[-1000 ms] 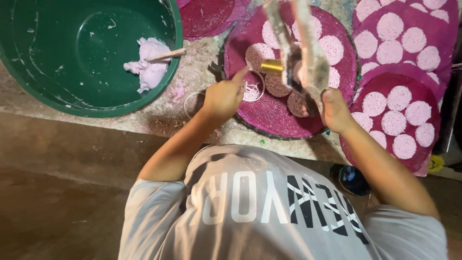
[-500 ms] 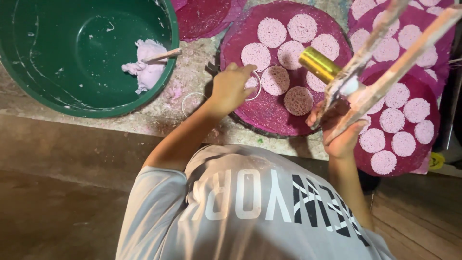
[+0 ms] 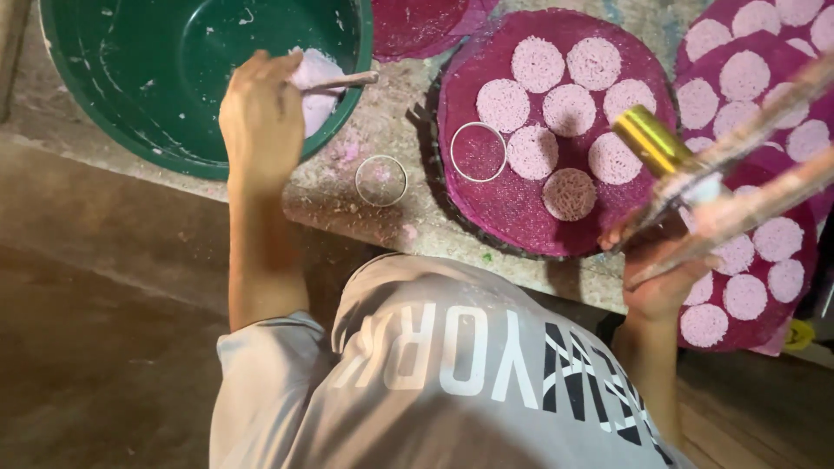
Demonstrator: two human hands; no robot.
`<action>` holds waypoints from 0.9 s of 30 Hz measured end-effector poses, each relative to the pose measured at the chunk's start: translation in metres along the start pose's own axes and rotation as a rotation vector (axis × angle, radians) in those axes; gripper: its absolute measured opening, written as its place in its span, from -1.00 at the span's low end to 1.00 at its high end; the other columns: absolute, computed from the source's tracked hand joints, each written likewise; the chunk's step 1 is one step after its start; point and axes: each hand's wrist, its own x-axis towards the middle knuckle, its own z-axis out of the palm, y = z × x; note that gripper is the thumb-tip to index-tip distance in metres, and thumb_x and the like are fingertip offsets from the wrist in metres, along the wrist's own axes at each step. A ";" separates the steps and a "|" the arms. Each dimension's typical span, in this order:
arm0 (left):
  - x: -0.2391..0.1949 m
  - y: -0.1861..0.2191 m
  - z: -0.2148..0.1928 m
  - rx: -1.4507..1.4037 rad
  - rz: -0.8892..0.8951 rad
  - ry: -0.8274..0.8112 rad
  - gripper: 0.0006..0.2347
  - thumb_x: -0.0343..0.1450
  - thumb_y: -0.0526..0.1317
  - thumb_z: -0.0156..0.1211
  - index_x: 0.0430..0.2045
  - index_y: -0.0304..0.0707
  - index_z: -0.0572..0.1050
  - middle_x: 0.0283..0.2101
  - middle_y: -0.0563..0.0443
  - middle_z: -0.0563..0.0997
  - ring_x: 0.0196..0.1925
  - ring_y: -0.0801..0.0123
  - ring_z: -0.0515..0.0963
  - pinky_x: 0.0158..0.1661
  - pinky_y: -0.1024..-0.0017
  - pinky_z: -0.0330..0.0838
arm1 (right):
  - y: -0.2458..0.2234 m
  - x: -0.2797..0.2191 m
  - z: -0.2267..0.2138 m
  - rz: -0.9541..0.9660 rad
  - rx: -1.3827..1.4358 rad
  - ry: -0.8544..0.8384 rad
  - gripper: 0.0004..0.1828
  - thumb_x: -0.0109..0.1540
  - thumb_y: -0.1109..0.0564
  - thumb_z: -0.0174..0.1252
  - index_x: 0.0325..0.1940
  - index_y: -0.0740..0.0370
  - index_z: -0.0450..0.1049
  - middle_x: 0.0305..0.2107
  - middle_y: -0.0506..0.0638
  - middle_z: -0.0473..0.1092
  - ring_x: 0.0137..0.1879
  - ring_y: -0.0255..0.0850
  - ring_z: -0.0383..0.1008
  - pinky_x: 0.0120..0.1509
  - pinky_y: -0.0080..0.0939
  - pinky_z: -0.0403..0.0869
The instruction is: The person uses a handheld applicator to dispense pink paste into circular molds on a pink tray, creating decorative dots. They repeatedly reload the applicator from a green bowl and continue filling the molds in sequence.
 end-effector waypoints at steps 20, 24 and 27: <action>0.035 0.088 0.184 -2.562 -0.234 -0.260 -0.65 0.50 0.21 -0.14 -0.41 -0.02 0.31 -0.42 0.22 0.33 -0.27 0.44 0.38 0.01 0.28 0.33 | -0.031 0.148 0.087 0.779 -1.378 -0.477 0.04 0.35 -0.54 -0.60 -0.33 0.33 0.56 -0.57 0.18 0.45 -0.43 -0.09 0.52 -0.18 -0.07 0.52; 0.018 0.075 0.190 -2.524 -0.303 -0.208 -0.68 0.48 0.18 -0.13 -0.42 -0.02 0.29 -0.42 0.22 0.34 -0.28 0.45 0.36 -0.03 0.28 0.33 | -0.024 0.143 0.095 0.790 -1.102 -0.451 -0.01 0.37 -0.52 -0.43 -0.43 0.43 0.51 -0.63 0.15 0.42 -0.51 -0.12 0.44 -0.28 -0.06 0.50; 0.008 0.082 0.206 -2.561 -0.343 -0.164 -0.70 0.49 0.16 -0.14 -0.42 -0.01 0.28 -0.43 0.22 0.35 -0.29 0.45 0.36 -0.07 0.31 0.32 | -0.031 0.142 0.092 0.796 -1.142 -0.452 -0.03 0.36 -0.50 -0.43 -0.44 0.40 0.51 -0.65 0.10 0.43 -0.51 -0.15 0.46 -0.27 -0.09 0.51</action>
